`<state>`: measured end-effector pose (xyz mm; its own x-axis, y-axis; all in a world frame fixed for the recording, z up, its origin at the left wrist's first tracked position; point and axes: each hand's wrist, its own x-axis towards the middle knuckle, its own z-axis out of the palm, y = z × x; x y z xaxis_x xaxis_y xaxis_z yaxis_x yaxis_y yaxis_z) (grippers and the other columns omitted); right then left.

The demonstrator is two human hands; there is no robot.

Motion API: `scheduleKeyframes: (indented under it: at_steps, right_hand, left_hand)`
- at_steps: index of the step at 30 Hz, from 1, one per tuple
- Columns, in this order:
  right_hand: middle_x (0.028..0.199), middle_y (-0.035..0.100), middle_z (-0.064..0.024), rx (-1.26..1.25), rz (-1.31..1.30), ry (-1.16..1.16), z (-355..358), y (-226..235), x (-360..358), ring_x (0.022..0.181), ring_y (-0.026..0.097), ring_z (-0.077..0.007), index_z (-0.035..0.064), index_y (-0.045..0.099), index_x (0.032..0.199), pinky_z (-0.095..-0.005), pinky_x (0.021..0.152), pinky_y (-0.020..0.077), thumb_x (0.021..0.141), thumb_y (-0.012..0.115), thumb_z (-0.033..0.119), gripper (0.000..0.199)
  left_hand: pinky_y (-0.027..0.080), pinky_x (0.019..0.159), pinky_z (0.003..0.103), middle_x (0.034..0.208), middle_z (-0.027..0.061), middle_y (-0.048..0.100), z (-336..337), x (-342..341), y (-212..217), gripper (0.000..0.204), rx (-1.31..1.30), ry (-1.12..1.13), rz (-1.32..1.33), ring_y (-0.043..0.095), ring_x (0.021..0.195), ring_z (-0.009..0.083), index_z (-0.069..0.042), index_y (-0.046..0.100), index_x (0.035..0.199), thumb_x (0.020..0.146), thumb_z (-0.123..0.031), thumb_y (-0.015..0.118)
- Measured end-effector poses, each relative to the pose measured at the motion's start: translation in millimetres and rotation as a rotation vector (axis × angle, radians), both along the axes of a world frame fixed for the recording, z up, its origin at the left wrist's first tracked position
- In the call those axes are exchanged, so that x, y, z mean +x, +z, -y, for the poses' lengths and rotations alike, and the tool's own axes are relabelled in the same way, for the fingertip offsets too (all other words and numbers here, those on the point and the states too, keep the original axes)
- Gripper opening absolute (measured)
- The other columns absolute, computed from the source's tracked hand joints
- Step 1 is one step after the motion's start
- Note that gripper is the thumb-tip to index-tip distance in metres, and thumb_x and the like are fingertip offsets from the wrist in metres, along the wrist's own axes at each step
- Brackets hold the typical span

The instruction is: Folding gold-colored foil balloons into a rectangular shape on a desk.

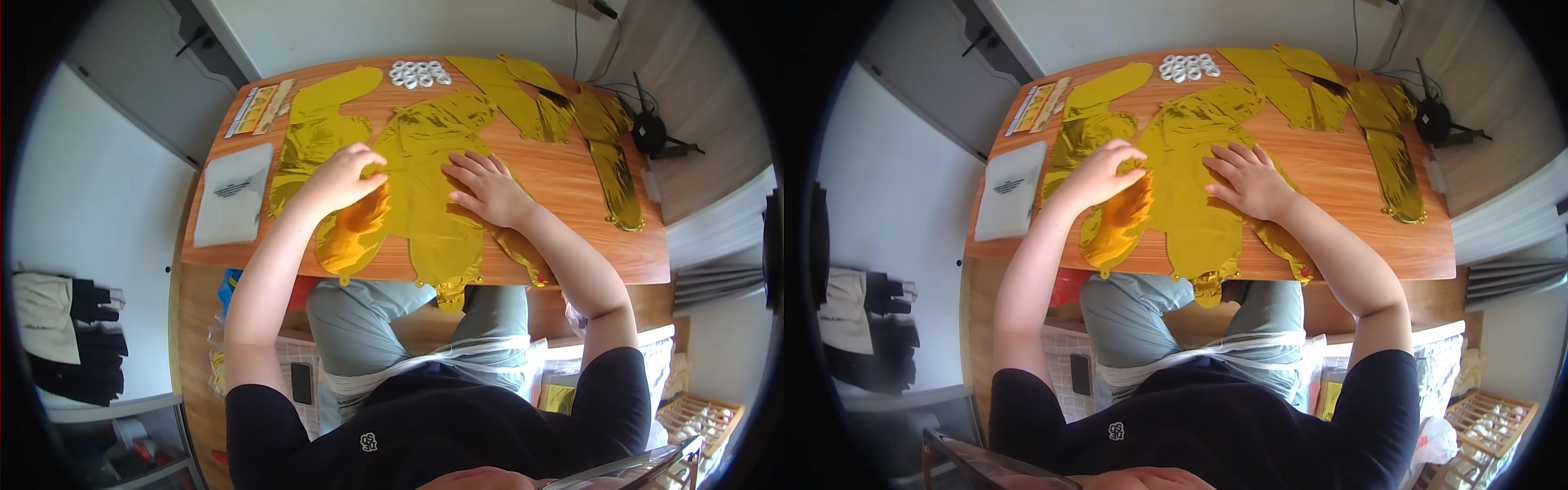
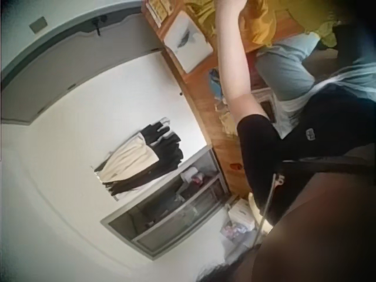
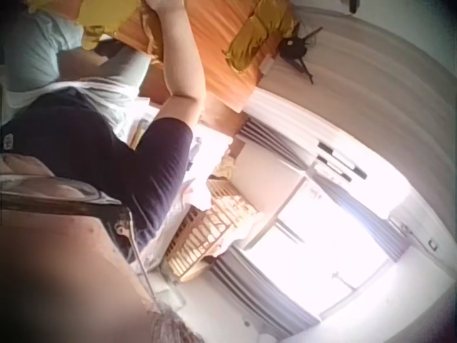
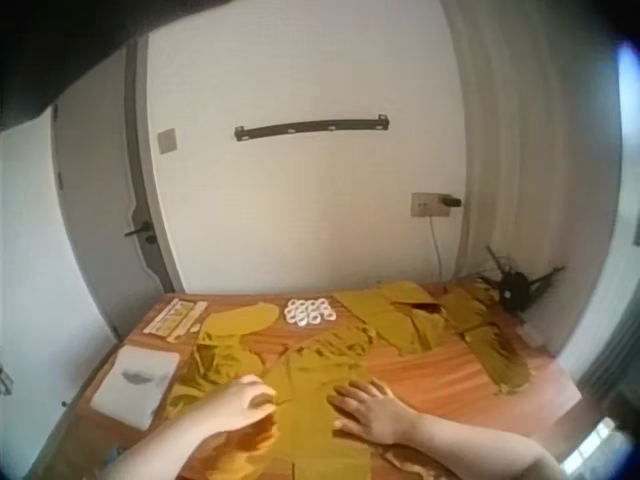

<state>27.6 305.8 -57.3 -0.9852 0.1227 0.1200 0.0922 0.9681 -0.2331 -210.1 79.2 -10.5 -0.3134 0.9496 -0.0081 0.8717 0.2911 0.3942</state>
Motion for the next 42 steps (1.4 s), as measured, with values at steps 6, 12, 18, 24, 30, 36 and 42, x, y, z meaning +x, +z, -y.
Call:
scheduleKeyframes:
  at_steps: [6, 12, 18, 24, 30, 36, 42]
  right_hand:
    - [0.162, 0.039, -0.0124, 0.023, -0.007, 0.013, -2.0, -2.2, 3.5, 0.150, 0.033, -0.0361, 0.0184, 0.044, 0.155, -0.0576, 0.124, 0.0200, 0.103, 0.049, 0.055, 0.063]
    - [0.162, 0.039, -0.0120, 0.027, -0.012, 0.031, -2.7, -2.3, 5.2, 0.150, 0.033, -0.0360, 0.0181, 0.044, 0.155, -0.0586, 0.124, 0.0202, 0.103, 0.050, 0.056, 0.065]
    - [0.163, 0.038, -0.0125, 0.028, -0.017, 0.046, -3.5, -0.7, 5.3, 0.150, 0.032, -0.0363, 0.0176, 0.044, 0.155, -0.0591, 0.123, 0.0202, 0.102, 0.050, 0.058, 0.067]
    - [0.162, 0.039, -0.0129, 0.028, -0.012, 0.042, -2.5, -0.1, 4.4, 0.151, 0.032, -0.0363, 0.0172, 0.045, 0.154, -0.0596, 0.124, 0.0194, 0.101, 0.048, 0.064, 0.071]
    - [0.162, 0.038, -0.0150, -0.024, -0.047, 0.022, 0.4, 4.7, 6.7, 0.152, 0.030, -0.0380, 0.0159, 0.044, 0.155, -0.0608, 0.125, 0.0157, 0.101, 0.051, 0.061, 0.071]
    - [0.153, 0.048, -0.0178, -0.177, -0.147, -0.007, -4.4, 12.0, 8.3, 0.145, 0.040, -0.0378, 0.0124, 0.050, 0.150, -0.0565, 0.121, 0.0264, 0.103, 0.057, 0.049, 0.060]
    - [0.124, 0.065, -0.0096, -1.392, -0.381, -0.312, -20.9, 11.8, 2.0, 0.122, 0.055, -0.0220, 0.0037, 0.062, 0.130, -0.0374, 0.106, 0.0431, 0.110, 0.051, 0.032, 0.036]
  left_hand:
    - [0.034, 0.122, 0.048, 0.162, 0.0152, 0.039, -63.7, 22.9, -21.1, 0.073, 0.048, -0.078, -0.295, 0.037, 0.150, 0.0349, -0.008, 0.041, 0.156, 0.103, -0.057, 0.052]
    - [0.021, 0.128, 0.049, 0.168, 0.0179, 0.026, -63.1, 15.8, -40.8, 0.097, 0.014, -0.086, -0.248, 0.024, 0.156, 0.0357, -0.004, 0.026, 0.162, 0.096, -0.070, 0.053]
    - [0.014, 0.129, 0.049, 0.169, 0.0179, 0.023, -62.3, 11.9, -45.3, 0.103, -0.025, -0.110, -0.311, 0.018, 0.158, 0.0318, -0.005, 0.024, 0.163, 0.092, -0.073, 0.057]
    - [0.009, 0.129, 0.052, 0.170, 0.0161, 0.023, -62.2, 9.4, -46.1, 0.105, -0.075, -0.125, -0.274, 0.016, 0.159, 0.0306, -0.007, 0.025, 0.163, 0.091, -0.077, 0.053]
    - [0.009, 0.129, 0.052, 0.170, 0.0152, 0.023, -61.2, 5.6, -49.7, 0.106, -0.054, -0.130, -0.264, 0.016, 0.159, 0.0309, -0.009, 0.026, 0.163, 0.089, -0.080, 0.052]
    - [0.011, 0.129, 0.053, 0.170, 0.0167, 0.023, -63.0, 1.8, -52.7, 0.108, -0.037, -0.147, -0.215, 0.016, 0.159, 0.0325, -0.007, 0.027, 0.163, 0.089, -0.082, 0.052]
    - [0.013, 0.129, 0.052, 0.170, 0.0181, 0.021, -62.5, -3.2, -52.8, 0.108, -0.037, -0.144, -0.187, 0.016, 0.159, 0.0327, -0.008, 0.019, 0.164, 0.090, -0.079, 0.053]
